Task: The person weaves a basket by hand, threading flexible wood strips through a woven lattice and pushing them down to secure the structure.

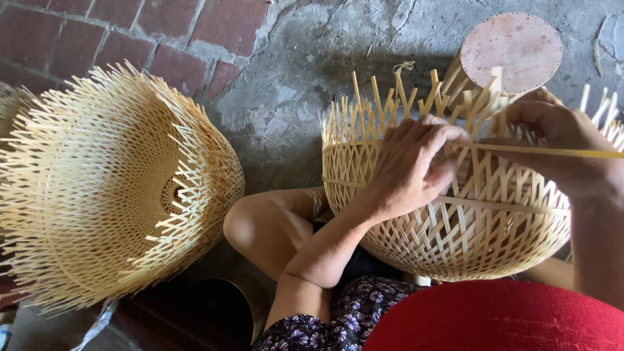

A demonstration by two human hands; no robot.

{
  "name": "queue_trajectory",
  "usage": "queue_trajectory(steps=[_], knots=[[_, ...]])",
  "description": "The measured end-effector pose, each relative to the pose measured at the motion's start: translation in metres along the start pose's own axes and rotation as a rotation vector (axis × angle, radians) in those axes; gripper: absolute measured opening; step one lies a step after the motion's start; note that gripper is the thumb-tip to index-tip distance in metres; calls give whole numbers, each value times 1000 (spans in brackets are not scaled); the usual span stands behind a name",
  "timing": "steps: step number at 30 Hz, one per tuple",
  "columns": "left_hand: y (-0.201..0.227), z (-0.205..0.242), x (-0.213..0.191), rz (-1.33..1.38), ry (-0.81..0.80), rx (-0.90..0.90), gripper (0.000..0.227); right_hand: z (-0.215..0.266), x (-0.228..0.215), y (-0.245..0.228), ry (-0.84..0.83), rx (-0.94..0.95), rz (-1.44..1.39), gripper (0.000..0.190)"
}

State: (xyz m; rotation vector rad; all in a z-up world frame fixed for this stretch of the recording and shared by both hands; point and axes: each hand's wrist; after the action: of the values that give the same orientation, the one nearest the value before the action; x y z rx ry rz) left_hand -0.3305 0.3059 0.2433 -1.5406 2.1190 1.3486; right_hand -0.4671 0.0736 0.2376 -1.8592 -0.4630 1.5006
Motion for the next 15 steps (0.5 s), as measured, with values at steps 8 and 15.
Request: queue_trajectory(steps=[8, 15], knots=[[4, -1, 1, 1, 37, -38, 43, 10, 7, -28, 156, 0, -873, 34], [2, 0, 2, 29, 34, -38, 43, 15, -6, -78, 243, -147, 824, 41]])
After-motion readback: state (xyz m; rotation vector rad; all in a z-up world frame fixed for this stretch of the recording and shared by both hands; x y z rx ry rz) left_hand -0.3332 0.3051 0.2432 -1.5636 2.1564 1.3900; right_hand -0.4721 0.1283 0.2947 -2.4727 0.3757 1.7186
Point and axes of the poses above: each hand's wrist, its own z-axis away from the middle knuckle, its own x-axis out of the palm, y = z × x, and after that the axes turned 2 degrees about x, right-handed
